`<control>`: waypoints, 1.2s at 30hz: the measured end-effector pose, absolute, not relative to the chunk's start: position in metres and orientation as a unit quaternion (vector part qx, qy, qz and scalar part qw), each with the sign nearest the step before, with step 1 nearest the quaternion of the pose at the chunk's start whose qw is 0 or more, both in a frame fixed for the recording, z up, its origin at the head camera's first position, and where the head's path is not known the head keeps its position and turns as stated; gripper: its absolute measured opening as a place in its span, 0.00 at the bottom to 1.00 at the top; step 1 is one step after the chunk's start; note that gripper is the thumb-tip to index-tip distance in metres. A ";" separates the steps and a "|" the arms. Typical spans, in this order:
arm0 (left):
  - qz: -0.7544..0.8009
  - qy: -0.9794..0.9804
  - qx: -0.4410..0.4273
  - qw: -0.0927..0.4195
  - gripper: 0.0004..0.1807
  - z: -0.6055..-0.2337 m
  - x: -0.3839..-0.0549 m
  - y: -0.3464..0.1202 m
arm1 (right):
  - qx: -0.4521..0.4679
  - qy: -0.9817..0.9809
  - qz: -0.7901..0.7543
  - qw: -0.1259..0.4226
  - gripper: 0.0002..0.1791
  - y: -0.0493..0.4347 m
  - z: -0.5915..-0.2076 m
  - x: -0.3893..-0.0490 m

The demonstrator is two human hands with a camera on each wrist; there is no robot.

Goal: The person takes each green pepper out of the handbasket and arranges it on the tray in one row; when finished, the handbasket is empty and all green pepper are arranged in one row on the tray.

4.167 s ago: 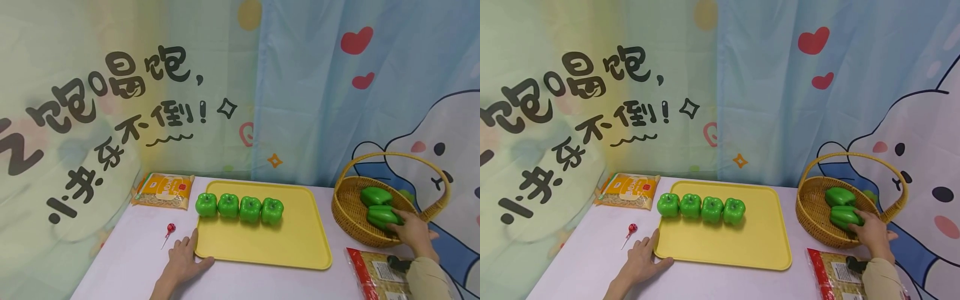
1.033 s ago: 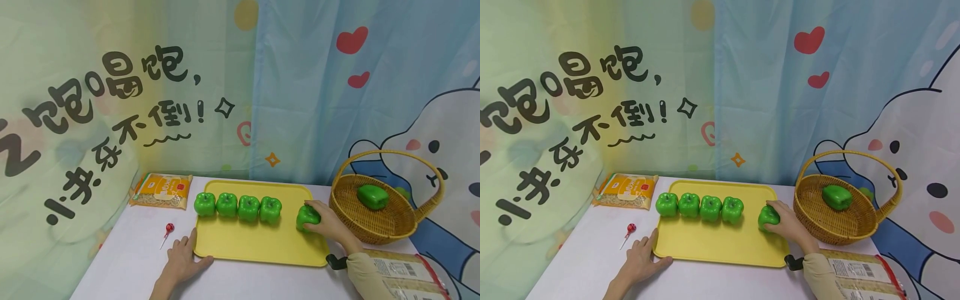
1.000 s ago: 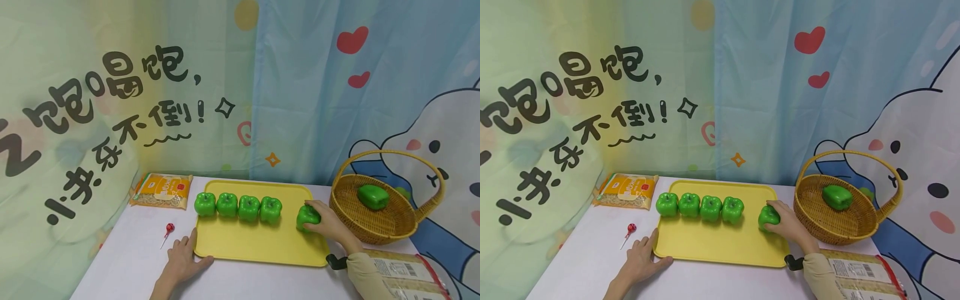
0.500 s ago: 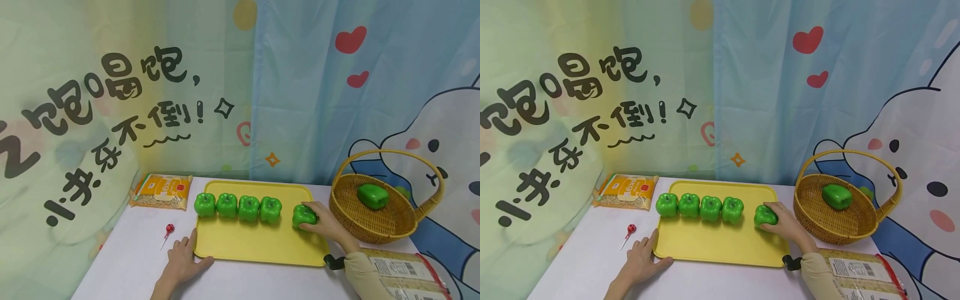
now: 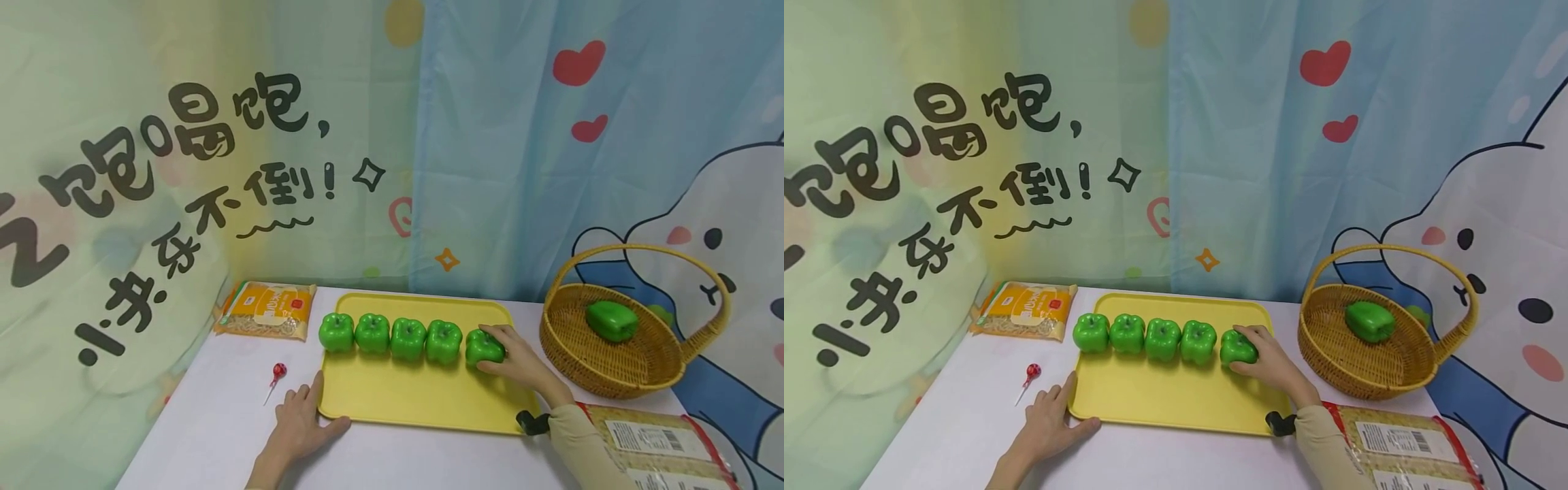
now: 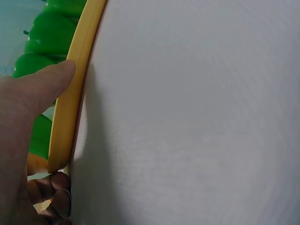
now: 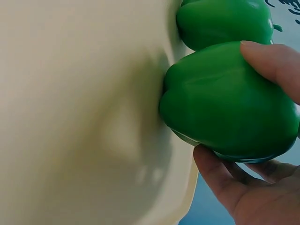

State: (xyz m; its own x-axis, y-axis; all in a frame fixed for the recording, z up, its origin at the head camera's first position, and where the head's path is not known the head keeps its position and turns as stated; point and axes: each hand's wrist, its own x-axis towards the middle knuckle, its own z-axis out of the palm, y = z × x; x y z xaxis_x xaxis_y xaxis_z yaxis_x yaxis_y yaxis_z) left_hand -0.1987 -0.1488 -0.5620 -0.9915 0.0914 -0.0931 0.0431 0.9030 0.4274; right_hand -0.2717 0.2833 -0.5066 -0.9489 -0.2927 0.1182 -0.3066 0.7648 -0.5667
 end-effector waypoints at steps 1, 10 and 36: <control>0.218 0.974 0.034 0.056 0.62 -0.562 -0.199 -0.149 | 0.159 -0.939 0.304 0.010 0.42 0.282 -0.506 -0.272; 0.218 0.974 0.041 0.047 0.61 -0.558 -0.198 -0.148 | 0.161 -0.938 0.306 0.002 0.42 0.279 -0.504 -0.275; 0.216 0.974 0.039 0.052 0.61 -0.561 -0.200 -0.149 | 0.167 -0.938 0.303 0.000 0.43 0.276 -0.507 -0.277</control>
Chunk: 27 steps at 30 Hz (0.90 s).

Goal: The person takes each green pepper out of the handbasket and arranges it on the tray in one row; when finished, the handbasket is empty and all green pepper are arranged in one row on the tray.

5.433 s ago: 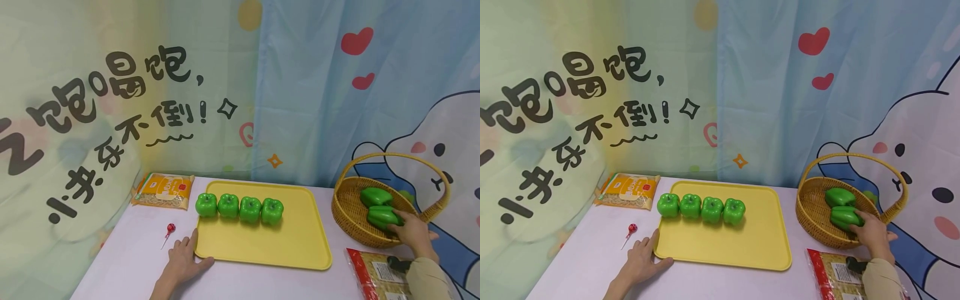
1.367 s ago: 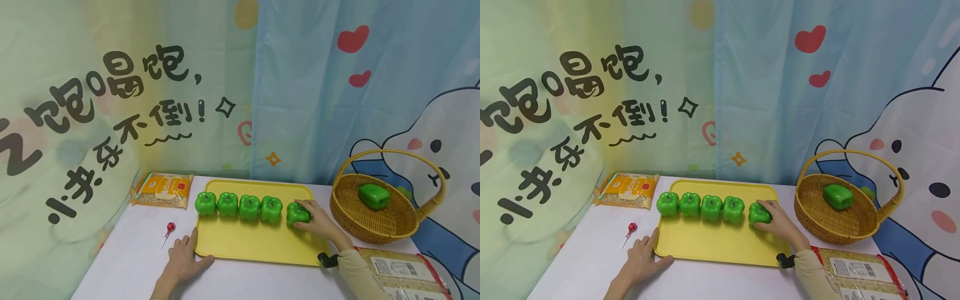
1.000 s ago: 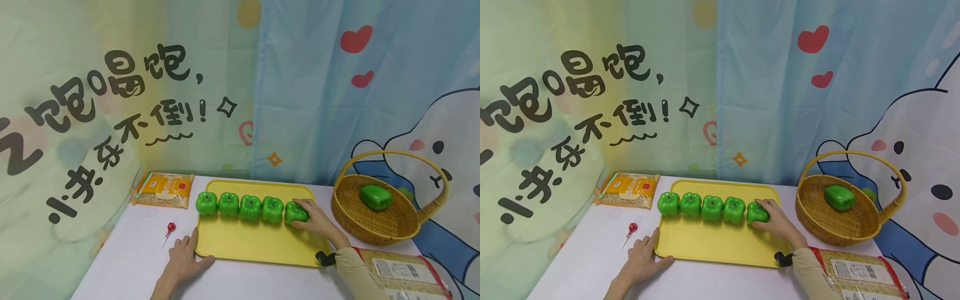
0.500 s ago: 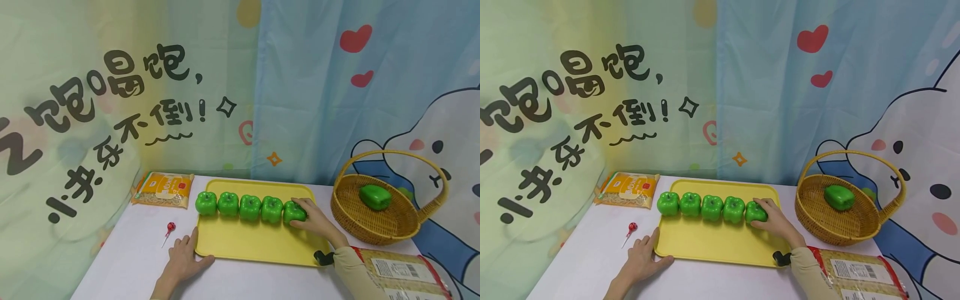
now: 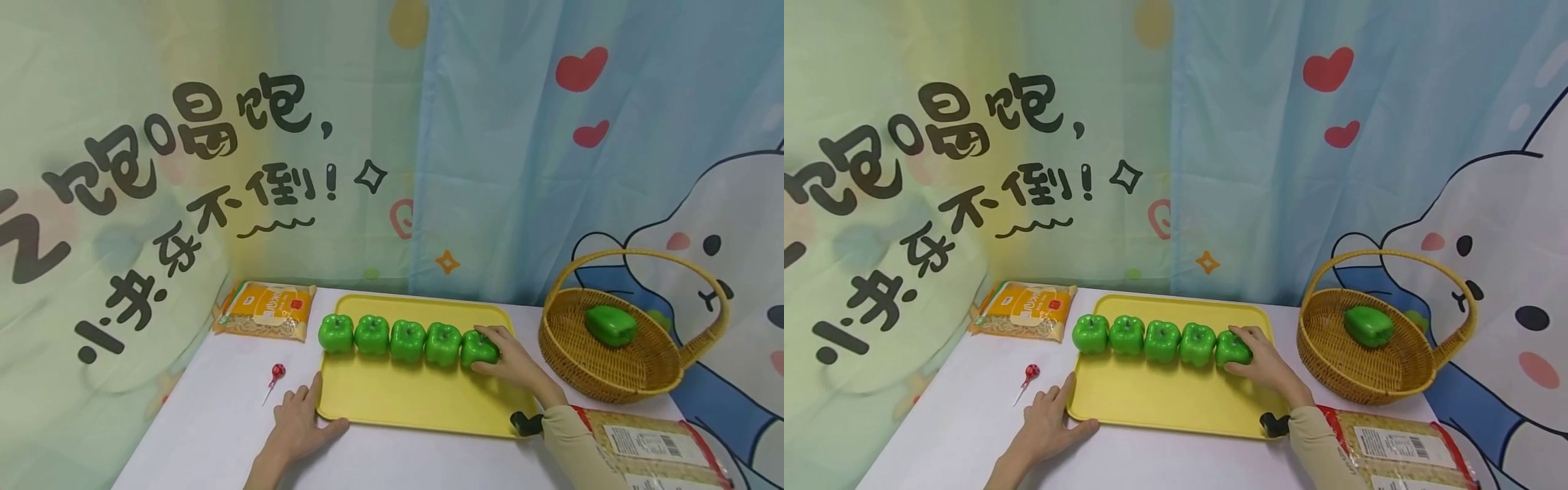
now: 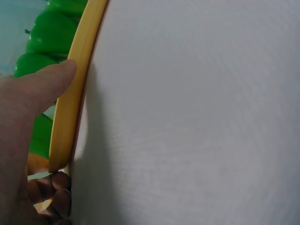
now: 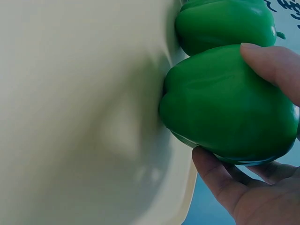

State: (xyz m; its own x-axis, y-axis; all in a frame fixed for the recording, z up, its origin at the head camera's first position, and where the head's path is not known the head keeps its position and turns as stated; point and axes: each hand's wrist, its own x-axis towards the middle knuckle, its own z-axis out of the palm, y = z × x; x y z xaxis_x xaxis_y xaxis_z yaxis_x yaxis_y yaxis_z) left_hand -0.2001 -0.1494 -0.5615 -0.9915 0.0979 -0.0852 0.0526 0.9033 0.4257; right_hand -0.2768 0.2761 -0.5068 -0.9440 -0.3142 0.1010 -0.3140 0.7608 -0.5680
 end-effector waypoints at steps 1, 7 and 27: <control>0.216 0.974 0.039 0.052 0.61 -0.562 -0.200 -0.149 | -0.166 0.939 -0.302 0.001 0.43 0.276 -0.507 -0.277; 0.216 0.974 0.040 0.053 0.61 -0.562 -0.199 -0.150 | -0.164 0.938 -0.304 0.007 0.43 0.276 -0.509 -0.277; 0.214 0.975 0.045 0.047 0.61 -0.559 -0.198 -0.150 | -0.141 0.936 -0.321 0.008 0.49 0.289 -0.506 -0.276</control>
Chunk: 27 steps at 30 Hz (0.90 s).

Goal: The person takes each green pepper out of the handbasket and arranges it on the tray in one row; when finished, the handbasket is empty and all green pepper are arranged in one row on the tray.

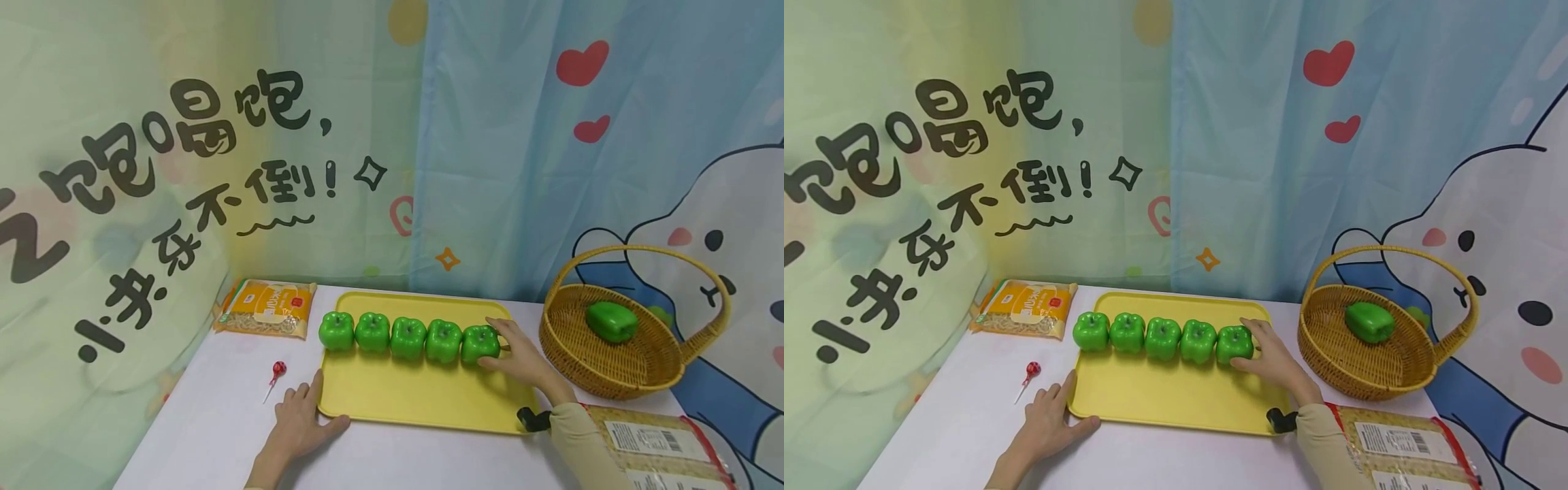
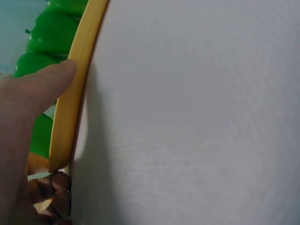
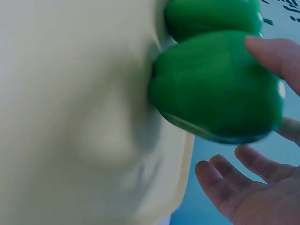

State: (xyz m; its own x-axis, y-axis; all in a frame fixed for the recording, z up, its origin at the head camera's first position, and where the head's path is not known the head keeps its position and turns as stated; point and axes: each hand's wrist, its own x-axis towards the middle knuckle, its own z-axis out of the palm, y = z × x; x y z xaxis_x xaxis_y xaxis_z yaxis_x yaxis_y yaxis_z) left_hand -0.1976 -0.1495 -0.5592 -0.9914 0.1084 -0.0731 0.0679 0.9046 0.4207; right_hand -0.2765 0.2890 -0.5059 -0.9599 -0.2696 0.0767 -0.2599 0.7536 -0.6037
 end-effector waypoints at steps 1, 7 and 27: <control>0.214 0.975 0.045 0.049 0.61 -0.559 -0.198 -0.149 | -0.141 0.936 -0.323 0.005 0.49 0.292 -0.504 -0.275; 0.213 0.975 0.043 0.056 0.61 -0.557 -0.199 -0.149 | -0.128 0.940 -0.316 -0.021 0.46 0.315 -0.484 -0.267; 0.209 0.975 0.042 0.056 0.62 -0.558 -0.196 -0.149 | 0.017 0.963 -0.257 -0.078 0.48 0.443 -0.444 -0.281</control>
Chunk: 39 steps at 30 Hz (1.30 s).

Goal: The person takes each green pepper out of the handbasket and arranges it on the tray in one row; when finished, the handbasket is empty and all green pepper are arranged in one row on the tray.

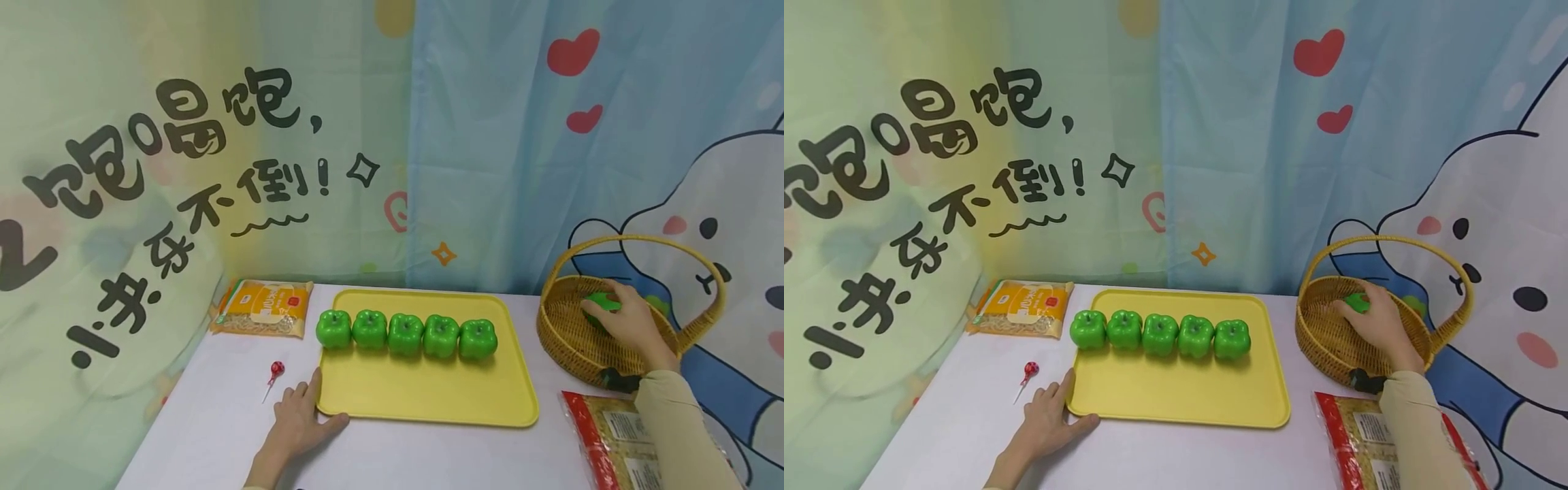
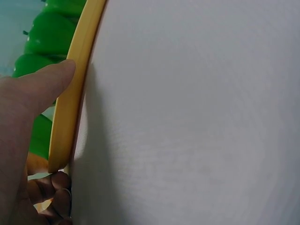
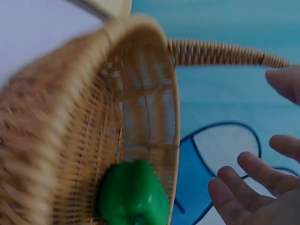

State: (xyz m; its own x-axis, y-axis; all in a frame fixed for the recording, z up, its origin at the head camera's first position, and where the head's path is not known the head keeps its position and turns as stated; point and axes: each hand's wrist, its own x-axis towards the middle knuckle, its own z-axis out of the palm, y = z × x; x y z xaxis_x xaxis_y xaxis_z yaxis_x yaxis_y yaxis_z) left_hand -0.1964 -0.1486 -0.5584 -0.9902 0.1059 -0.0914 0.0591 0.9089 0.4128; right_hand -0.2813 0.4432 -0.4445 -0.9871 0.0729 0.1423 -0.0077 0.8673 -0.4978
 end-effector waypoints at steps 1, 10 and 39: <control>0.210 0.975 0.043 0.057 0.62 -0.559 -0.196 -0.149 | -0.021 -0.964 0.254 0.079 0.48 0.449 -0.446 -0.283; 0.212 0.975 0.050 0.052 0.61 -0.560 -0.193 -0.149 | -0.048 -0.977 0.195 0.068 0.46 0.486 -0.451 -0.302; 0.219 0.973 0.030 0.065 0.61 -0.557 -0.198 -0.149 | -0.080 -0.975 0.202 -0.042 0.47 0.511 -0.482 -0.322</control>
State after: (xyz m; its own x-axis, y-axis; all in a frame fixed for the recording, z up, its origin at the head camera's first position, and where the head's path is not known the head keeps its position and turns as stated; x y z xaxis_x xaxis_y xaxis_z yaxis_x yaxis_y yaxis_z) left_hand -0.1981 -0.1486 -0.5565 -0.9896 0.0878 -0.1141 0.0305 0.9022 0.4303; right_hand -0.3218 0.5108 -0.4818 -0.9838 0.1386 -0.1135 0.1723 0.9056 -0.3876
